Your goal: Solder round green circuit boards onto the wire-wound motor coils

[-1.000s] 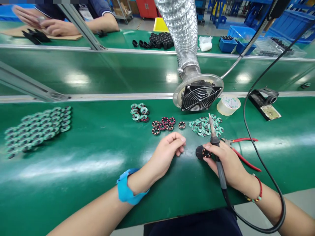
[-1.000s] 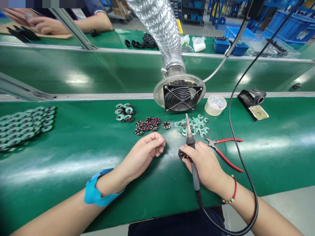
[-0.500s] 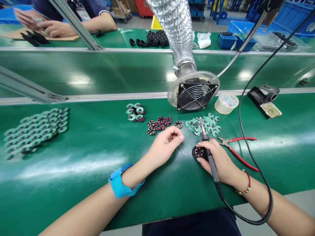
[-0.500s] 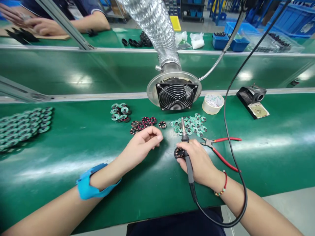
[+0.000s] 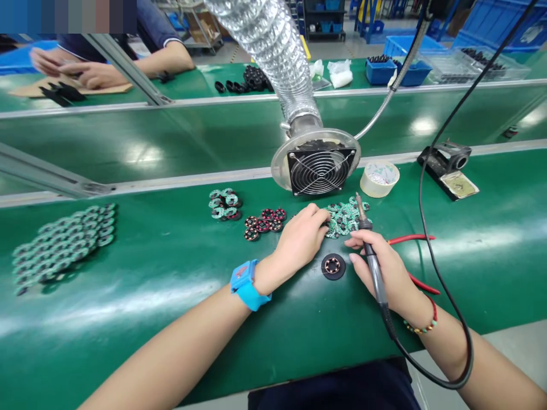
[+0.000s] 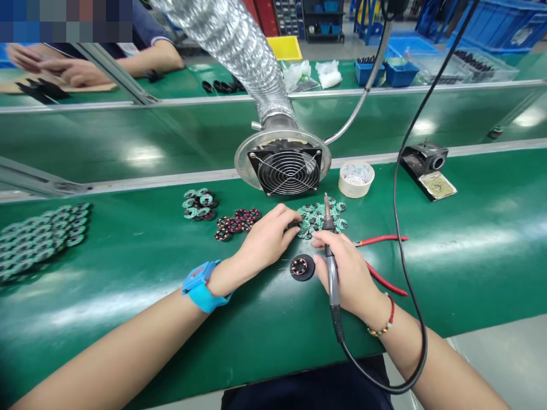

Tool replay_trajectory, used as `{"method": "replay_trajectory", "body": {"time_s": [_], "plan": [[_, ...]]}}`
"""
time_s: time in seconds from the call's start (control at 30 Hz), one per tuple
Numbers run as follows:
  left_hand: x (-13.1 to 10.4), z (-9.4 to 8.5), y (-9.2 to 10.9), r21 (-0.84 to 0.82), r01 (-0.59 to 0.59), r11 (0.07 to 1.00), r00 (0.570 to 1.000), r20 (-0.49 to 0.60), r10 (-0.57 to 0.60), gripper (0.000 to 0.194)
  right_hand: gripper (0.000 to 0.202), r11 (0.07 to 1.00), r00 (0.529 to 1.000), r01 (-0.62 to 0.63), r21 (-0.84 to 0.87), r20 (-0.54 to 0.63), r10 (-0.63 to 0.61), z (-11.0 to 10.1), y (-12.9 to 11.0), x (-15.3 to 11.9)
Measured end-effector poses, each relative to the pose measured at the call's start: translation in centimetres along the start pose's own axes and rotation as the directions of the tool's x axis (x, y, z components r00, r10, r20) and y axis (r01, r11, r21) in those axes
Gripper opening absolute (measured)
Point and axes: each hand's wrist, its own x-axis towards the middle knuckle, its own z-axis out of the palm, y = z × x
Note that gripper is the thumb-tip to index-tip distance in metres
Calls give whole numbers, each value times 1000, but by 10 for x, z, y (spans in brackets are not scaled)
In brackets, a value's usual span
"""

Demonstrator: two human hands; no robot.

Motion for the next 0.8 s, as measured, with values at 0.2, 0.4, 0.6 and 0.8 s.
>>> {"method": "replay_trajectory", "body": {"time_s": [0.2, 0.4, 0.6, 0.8], "plan": [[-4, 3, -5, -71, 29, 997, 999, -38, -32, 16, 37, 997, 998, 57, -51, 30, -56, 1, -5, -2], [0, 5, -2, -148, 12, 989, 1000, -24, -16, 13, 35, 996, 997, 78, -53, 11, -77, 3, -2, -1], [-3, -4, -3, -295, 34, 955, 999, -12, -39, 10, 35, 994, 995, 93, -64, -16, -95, 4, 1, 0], [-12, -17, -9, -534, 70, 843, 995, 94, -23, 5, 38, 989, 992, 124, -76, -18, -126, 6, 0, 1]]}}
